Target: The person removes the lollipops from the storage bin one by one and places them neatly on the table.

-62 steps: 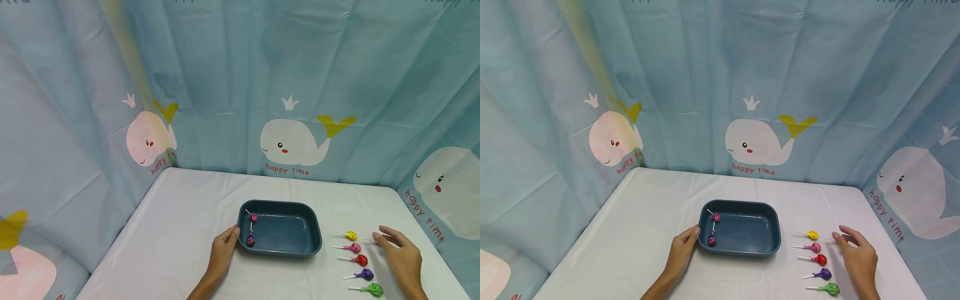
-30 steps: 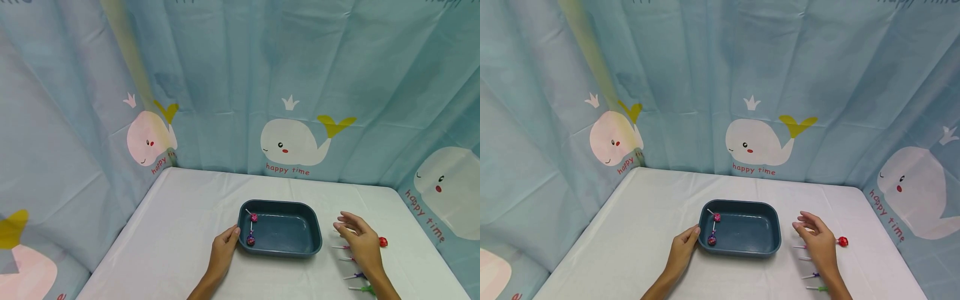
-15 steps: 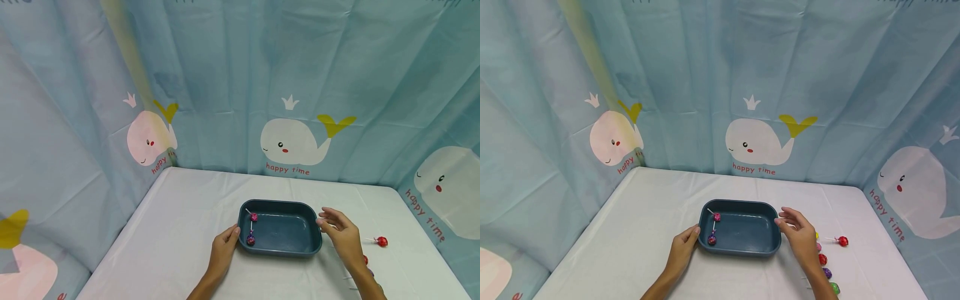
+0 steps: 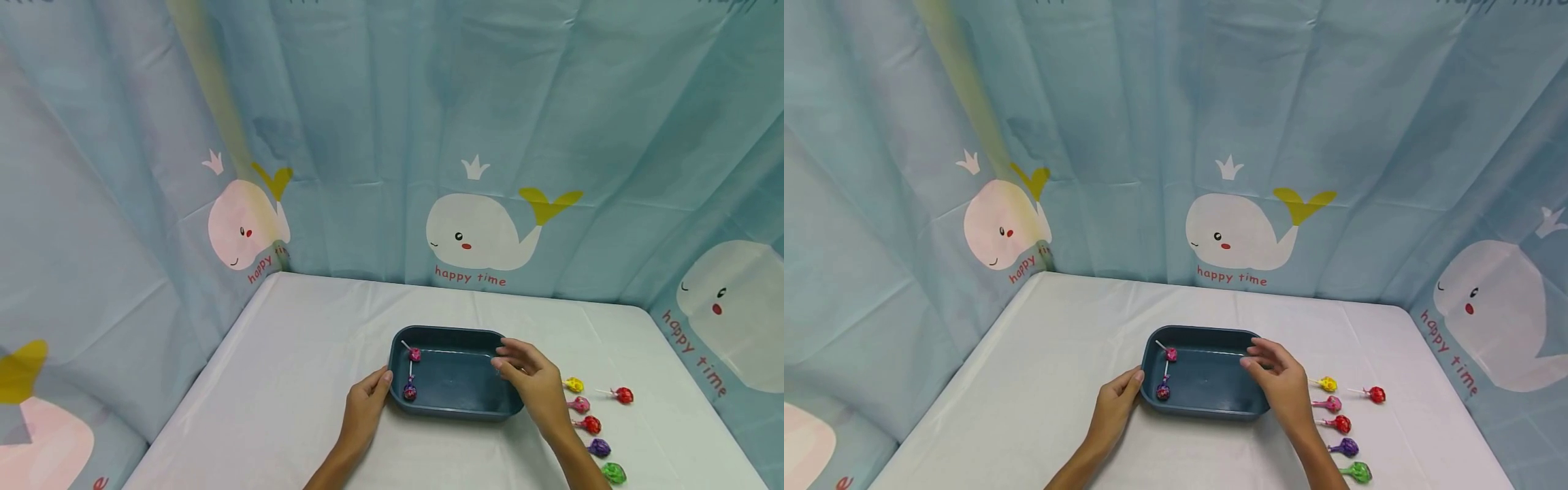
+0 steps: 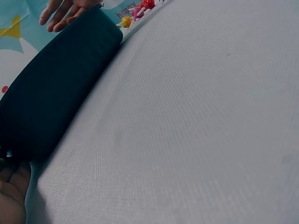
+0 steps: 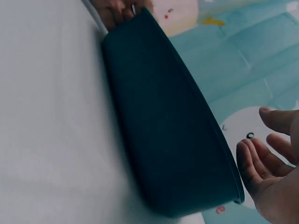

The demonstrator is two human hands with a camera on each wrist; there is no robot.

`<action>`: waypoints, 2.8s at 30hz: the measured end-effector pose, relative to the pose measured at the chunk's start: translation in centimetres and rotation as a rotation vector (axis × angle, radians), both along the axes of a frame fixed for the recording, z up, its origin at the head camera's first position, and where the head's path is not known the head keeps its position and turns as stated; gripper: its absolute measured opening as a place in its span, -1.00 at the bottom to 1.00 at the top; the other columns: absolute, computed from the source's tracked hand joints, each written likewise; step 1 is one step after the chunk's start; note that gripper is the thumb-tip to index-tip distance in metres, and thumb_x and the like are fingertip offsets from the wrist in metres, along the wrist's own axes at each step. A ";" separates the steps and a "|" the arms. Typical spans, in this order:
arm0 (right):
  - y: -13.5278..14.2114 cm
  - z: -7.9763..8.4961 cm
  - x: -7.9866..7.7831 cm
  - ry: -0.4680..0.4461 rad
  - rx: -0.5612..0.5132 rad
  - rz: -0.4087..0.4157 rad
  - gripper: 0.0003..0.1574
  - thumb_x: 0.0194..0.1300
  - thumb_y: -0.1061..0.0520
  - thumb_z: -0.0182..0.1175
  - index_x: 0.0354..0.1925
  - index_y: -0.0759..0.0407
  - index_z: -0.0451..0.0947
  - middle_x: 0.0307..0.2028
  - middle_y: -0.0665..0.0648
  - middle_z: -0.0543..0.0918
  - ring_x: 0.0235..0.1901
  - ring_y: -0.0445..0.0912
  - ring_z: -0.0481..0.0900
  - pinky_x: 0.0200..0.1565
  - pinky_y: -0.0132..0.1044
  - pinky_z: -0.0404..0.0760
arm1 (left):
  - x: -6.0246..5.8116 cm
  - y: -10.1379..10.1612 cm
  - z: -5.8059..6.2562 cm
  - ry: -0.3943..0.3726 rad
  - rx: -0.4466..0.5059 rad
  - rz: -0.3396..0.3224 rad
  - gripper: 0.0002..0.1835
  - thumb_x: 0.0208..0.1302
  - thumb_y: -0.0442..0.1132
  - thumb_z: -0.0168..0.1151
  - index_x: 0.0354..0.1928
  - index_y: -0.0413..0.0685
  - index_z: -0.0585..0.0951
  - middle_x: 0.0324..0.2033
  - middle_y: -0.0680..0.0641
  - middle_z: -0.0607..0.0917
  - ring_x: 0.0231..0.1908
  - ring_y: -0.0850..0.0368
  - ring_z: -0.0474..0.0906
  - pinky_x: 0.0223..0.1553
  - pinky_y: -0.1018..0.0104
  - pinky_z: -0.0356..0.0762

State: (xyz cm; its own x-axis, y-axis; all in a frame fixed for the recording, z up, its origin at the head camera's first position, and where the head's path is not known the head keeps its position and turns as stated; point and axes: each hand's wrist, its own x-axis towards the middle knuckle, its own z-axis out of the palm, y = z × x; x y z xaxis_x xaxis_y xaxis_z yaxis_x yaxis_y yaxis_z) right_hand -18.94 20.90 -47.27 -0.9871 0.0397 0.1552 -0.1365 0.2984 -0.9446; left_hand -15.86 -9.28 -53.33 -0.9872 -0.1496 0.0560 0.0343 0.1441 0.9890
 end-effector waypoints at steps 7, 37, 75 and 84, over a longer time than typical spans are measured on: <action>-1.6 -0.1 -0.5 -0.041 0.010 0.041 -0.32 0.40 -0.10 0.45 0.35 0.13 0.56 0.17 0.18 0.73 0.02 -0.25 0.71 0.08 -0.56 0.67 | 0.0 -0.1 0.0 0.004 0.005 0.000 -0.46 0.62 -0.01 0.18 0.34 -0.33 0.60 0.30 -0.21 0.66 0.43 -0.10 0.49 0.44 0.02 0.45; -7.2 -0.5 -2.2 -0.056 0.051 0.138 -0.36 0.33 -0.09 0.52 0.30 0.02 0.64 0.11 0.08 0.77 0.12 -0.02 0.70 0.14 -0.25 0.70 | 0.1 -0.1 0.1 0.025 0.016 -0.010 -0.45 0.61 0.00 0.19 0.34 -0.33 0.60 0.30 -0.21 0.66 0.42 -0.09 0.50 0.44 0.02 0.45; -11.7 -1.9 -4.7 -0.173 0.204 0.216 -0.51 0.29 0.16 0.53 0.17 0.18 0.70 0.06 0.23 0.76 -0.04 0.04 0.76 0.08 0.06 0.78 | 0.1 0.0 0.1 -0.002 -0.033 -0.011 -0.45 0.65 0.03 0.13 0.34 -0.31 0.61 0.29 -0.19 0.68 0.41 -0.11 0.52 0.44 -0.02 0.45; -12.4 -2.0 -5.2 -0.169 0.228 0.226 -0.53 0.28 0.20 0.52 0.15 0.20 0.70 0.05 0.22 0.77 -0.03 0.05 0.77 0.08 0.08 0.78 | 0.3 0.0 0.3 0.006 0.010 -0.019 -0.46 0.63 0.00 0.17 0.35 -0.33 0.60 0.30 -0.22 0.66 0.43 -0.12 0.49 0.46 -0.04 0.42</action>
